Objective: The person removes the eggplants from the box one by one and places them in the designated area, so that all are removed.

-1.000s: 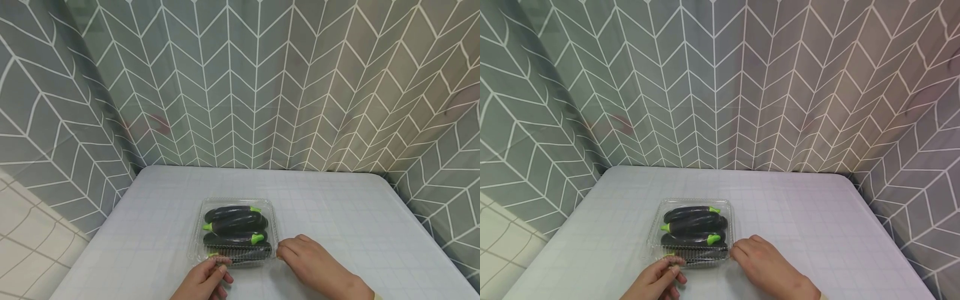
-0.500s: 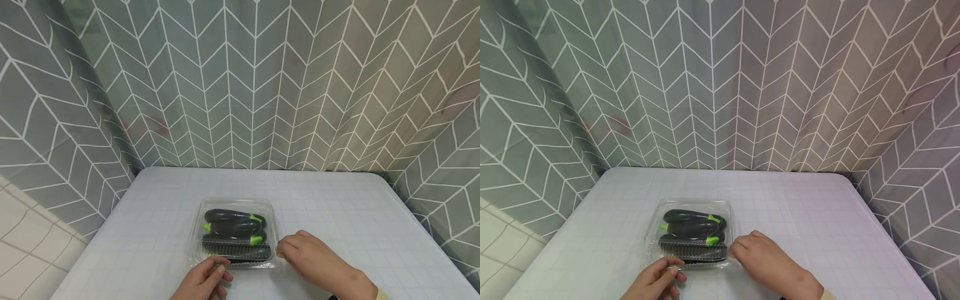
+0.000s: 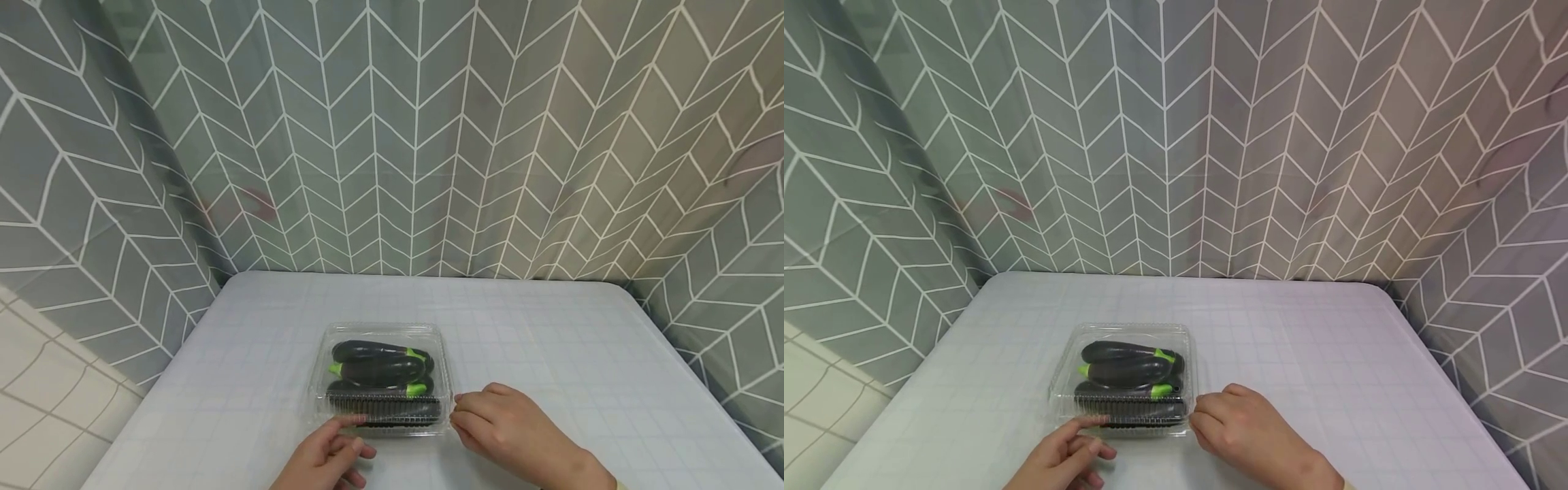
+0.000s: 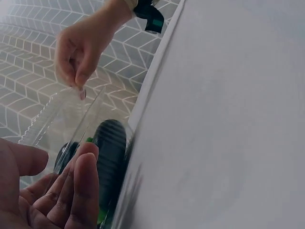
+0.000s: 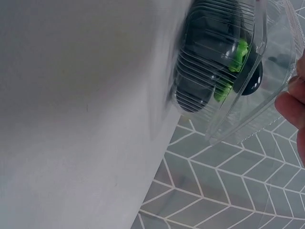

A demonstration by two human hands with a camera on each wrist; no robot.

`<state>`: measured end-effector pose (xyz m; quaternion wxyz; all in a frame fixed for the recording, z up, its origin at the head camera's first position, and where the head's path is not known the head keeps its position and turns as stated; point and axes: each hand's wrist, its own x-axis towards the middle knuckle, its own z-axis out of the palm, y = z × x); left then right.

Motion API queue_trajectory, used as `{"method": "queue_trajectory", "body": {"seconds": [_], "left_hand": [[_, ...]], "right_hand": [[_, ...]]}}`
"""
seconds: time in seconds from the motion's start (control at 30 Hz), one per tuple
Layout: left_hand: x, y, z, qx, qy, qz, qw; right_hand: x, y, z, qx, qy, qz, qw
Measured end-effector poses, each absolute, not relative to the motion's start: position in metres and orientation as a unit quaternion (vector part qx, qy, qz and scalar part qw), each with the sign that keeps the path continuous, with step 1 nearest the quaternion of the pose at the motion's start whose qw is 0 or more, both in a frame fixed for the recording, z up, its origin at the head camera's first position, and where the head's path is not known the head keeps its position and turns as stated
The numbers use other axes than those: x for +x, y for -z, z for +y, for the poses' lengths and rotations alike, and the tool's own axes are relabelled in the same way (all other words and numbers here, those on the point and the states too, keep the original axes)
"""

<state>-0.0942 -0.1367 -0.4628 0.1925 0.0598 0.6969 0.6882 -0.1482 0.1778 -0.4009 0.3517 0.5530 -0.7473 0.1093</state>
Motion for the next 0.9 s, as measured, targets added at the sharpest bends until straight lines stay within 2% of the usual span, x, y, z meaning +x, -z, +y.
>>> {"method": "queue_trajectory", "body": {"seconds": [0.17, 0.43, 0.53, 0.63, 0.7, 0.83, 0.9], "left_hand": [[-0.091, 0.458, -0.146, 0.044, -0.676, 0.714, 0.178], [-0.084, 0.452, -0.171, -0.019, -0.621, 0.775, 0.114], [-0.084, 0.448, -0.179, -0.059, -0.592, 0.801, 0.075], [-0.086, 0.443, -0.183, -0.091, -0.541, 0.836, 0.006], [-0.089, 0.44, -0.185, -0.081, -0.49, 0.866, -0.062], [-0.096, 0.439, -0.189, 0.0, -0.408, 0.893, -0.191], [-0.1, 0.441, -0.191, 0.057, -0.394, 0.887, -0.234]], "right_hand": [[-0.149, 0.4, 0.177, 0.552, -0.109, -0.738, 0.373], [-0.15, 0.4, 0.176, 0.552, -0.109, -0.73, 0.388], [-0.15, 0.4, 0.176, 0.55, -0.111, -0.733, 0.384], [-0.149, 0.4, 0.176, 0.548, -0.113, -0.735, 0.383], [-0.148, 0.399, 0.175, 0.547, -0.117, -0.734, 0.385], [-0.147, 0.395, 0.174, 0.546, -0.135, -0.727, 0.394], [-0.147, 0.394, 0.174, 0.541, -0.145, -0.73, 0.393]]}}
